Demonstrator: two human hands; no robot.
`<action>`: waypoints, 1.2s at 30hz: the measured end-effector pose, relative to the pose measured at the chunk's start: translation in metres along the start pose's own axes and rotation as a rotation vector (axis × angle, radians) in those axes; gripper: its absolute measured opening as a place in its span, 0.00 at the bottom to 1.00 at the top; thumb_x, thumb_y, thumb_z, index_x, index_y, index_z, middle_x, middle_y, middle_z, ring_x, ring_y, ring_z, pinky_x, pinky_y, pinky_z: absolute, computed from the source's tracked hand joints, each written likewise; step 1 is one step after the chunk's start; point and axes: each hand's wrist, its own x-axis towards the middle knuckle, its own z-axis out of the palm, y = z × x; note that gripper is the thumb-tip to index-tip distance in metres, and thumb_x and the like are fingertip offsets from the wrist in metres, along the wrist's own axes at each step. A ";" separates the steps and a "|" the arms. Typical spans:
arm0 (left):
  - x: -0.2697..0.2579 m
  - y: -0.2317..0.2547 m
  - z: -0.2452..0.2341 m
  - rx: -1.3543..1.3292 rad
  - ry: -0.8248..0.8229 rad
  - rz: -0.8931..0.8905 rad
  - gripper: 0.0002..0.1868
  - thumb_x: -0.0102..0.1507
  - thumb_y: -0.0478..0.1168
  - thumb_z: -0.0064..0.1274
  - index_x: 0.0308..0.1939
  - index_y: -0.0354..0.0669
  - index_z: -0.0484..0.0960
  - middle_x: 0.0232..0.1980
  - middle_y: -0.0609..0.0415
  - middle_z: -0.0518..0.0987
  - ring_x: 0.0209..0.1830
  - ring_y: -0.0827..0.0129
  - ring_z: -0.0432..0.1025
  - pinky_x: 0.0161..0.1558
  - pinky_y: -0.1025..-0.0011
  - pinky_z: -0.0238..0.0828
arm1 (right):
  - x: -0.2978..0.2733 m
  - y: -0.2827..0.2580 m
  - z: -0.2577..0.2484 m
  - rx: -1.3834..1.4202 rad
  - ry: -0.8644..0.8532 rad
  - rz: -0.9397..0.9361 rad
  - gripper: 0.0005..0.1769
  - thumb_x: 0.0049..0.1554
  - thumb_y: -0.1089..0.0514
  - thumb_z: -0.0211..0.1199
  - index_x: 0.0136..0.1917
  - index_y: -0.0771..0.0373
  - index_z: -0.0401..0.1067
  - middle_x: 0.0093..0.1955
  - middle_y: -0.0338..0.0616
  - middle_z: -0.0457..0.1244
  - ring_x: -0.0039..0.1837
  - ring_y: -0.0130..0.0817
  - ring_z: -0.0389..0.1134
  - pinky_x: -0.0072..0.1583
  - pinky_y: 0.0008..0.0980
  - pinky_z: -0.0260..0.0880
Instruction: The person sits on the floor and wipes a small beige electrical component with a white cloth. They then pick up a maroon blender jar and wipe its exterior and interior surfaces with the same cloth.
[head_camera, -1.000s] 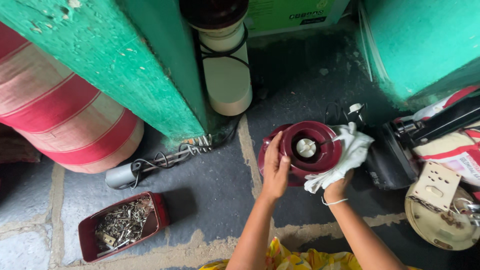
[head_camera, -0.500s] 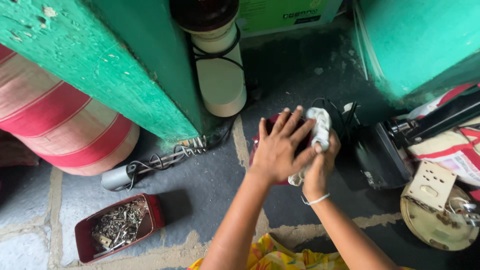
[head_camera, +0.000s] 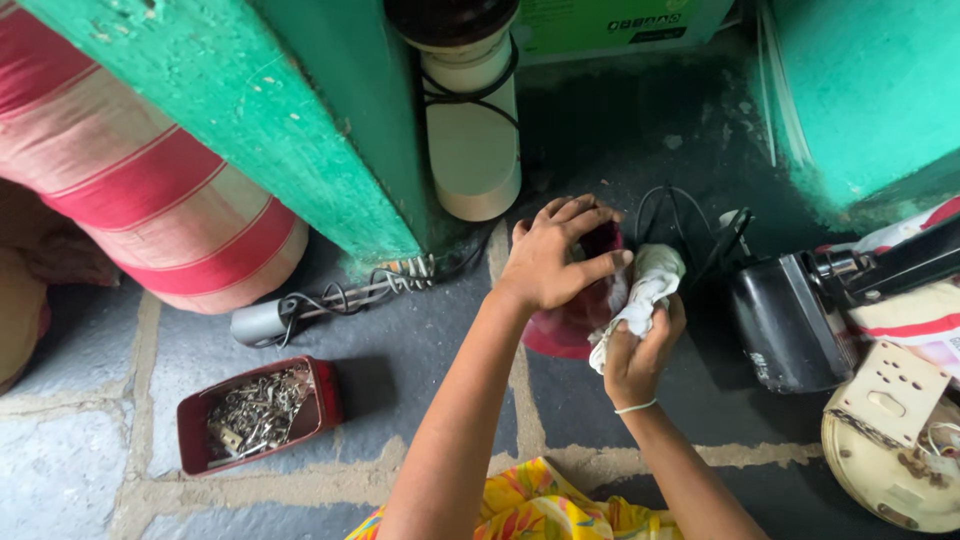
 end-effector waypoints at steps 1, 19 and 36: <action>-0.001 0.000 0.000 -0.009 -0.006 -0.018 0.36 0.54 0.68 0.55 0.64 0.65 0.79 0.76 0.57 0.67 0.79 0.51 0.55 0.69 0.38 0.48 | -0.010 0.000 -0.006 0.003 -0.042 -0.019 0.28 0.67 0.53 0.54 0.75 0.66 0.52 0.78 0.67 0.47 0.76 0.61 0.54 0.76 0.55 0.55; 0.035 -0.098 0.026 -0.128 0.071 0.062 0.36 0.60 0.62 0.48 0.70 0.57 0.72 0.78 0.52 0.63 0.79 0.54 0.53 0.70 0.43 0.48 | 0.103 -0.079 0.054 -0.159 -0.050 -0.253 0.30 0.65 0.42 0.59 0.72 0.64 0.67 0.76 0.66 0.53 0.72 0.69 0.60 0.70 0.62 0.63; 0.007 -0.042 -0.006 -0.124 0.199 -0.017 0.33 0.62 0.68 0.47 0.67 0.61 0.77 0.73 0.48 0.69 0.75 0.52 0.59 0.70 0.52 0.51 | 0.029 -0.012 0.041 -0.190 -0.059 -0.584 0.27 0.65 0.43 0.56 0.75 0.44 0.57 0.75 0.51 0.50 0.73 0.60 0.52 0.67 0.66 0.57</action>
